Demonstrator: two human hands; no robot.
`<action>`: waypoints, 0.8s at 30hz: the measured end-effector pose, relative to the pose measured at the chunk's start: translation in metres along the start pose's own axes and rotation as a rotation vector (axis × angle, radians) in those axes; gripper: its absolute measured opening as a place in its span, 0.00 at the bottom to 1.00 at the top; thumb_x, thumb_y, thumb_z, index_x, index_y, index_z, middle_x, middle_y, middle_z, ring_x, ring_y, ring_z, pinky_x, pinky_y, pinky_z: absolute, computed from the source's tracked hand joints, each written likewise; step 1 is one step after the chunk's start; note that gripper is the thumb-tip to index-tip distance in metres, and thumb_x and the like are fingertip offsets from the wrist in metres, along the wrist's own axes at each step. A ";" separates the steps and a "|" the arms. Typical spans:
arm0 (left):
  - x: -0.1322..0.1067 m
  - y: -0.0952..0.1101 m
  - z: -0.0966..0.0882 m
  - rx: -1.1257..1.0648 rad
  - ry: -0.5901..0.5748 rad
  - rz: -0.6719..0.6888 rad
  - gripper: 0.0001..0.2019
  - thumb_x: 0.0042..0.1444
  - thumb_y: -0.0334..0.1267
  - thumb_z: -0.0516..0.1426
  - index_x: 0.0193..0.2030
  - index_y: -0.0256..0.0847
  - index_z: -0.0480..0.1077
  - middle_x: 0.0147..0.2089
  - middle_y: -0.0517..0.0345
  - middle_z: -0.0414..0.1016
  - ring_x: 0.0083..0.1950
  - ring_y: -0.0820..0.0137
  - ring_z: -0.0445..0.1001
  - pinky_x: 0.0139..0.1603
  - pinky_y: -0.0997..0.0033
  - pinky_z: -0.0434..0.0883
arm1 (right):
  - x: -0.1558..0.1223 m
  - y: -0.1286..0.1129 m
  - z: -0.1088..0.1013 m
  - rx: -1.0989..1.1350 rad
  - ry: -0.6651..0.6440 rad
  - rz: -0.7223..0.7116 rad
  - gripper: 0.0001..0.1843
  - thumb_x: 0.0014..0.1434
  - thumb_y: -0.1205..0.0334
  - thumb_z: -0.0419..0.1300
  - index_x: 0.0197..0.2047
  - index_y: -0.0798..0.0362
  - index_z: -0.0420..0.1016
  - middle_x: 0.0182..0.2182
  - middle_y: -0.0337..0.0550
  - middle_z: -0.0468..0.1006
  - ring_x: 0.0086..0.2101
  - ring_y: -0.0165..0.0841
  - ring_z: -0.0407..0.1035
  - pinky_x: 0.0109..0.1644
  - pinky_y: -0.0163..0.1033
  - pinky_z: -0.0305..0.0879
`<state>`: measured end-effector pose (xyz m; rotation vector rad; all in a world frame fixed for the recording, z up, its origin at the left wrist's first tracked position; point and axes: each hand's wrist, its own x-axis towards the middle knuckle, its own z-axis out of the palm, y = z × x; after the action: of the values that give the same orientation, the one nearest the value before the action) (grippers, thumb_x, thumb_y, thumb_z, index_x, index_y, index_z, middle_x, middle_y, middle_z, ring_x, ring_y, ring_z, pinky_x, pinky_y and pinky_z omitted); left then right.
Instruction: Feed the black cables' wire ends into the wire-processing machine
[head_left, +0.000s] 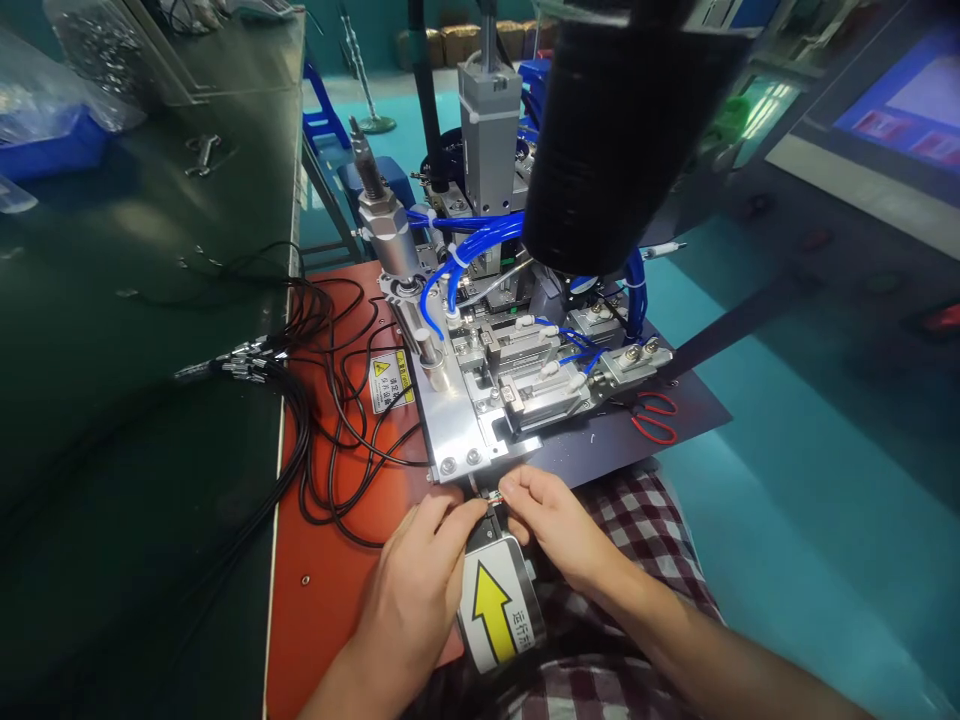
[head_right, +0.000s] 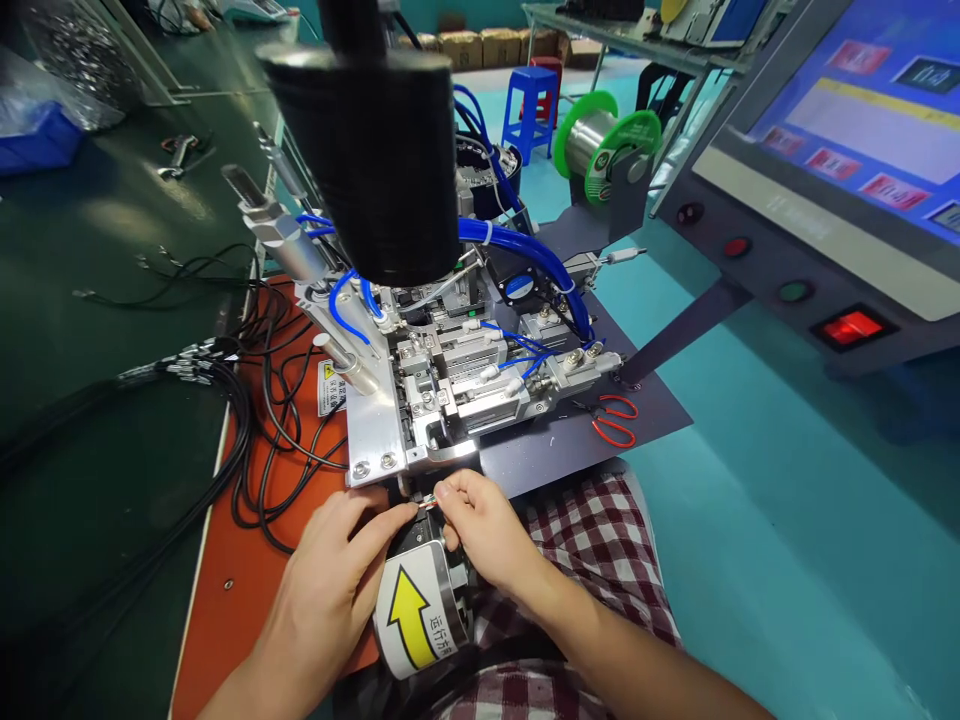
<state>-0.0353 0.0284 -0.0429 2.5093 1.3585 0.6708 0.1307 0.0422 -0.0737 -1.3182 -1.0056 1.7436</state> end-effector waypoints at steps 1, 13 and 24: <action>-0.002 0.002 -0.001 0.059 -0.026 -0.003 0.14 0.60 0.27 0.48 0.48 0.38 0.71 0.39 0.50 0.70 0.39 0.64 0.70 0.37 0.66 0.72 | 0.000 0.001 0.000 0.000 -0.007 0.000 0.21 0.58 0.42 0.54 0.26 0.50 0.59 0.15 0.28 0.58 0.18 0.26 0.53 0.24 0.34 0.51; -0.011 0.000 0.009 -0.045 -0.084 -0.119 0.18 0.59 0.24 0.46 0.51 0.39 0.69 0.38 0.52 0.70 0.39 0.65 0.69 0.36 0.69 0.71 | 0.001 0.007 0.002 0.114 0.010 -0.031 0.20 0.56 0.43 0.57 0.27 0.51 0.61 0.16 0.28 0.58 0.19 0.26 0.53 0.26 0.34 0.51; -0.006 0.007 0.015 0.213 -0.123 -0.032 0.19 0.56 0.24 0.46 0.51 0.35 0.70 0.36 0.49 0.71 0.32 0.63 0.68 0.30 0.64 0.71 | 0.002 0.007 0.009 0.127 0.081 -0.063 0.24 0.53 0.38 0.58 0.26 0.51 0.59 0.17 0.29 0.57 0.20 0.26 0.50 0.25 0.34 0.48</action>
<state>-0.0254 0.0197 -0.0551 2.6339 1.4920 0.3747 0.1213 0.0394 -0.0788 -1.2533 -0.8674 1.6649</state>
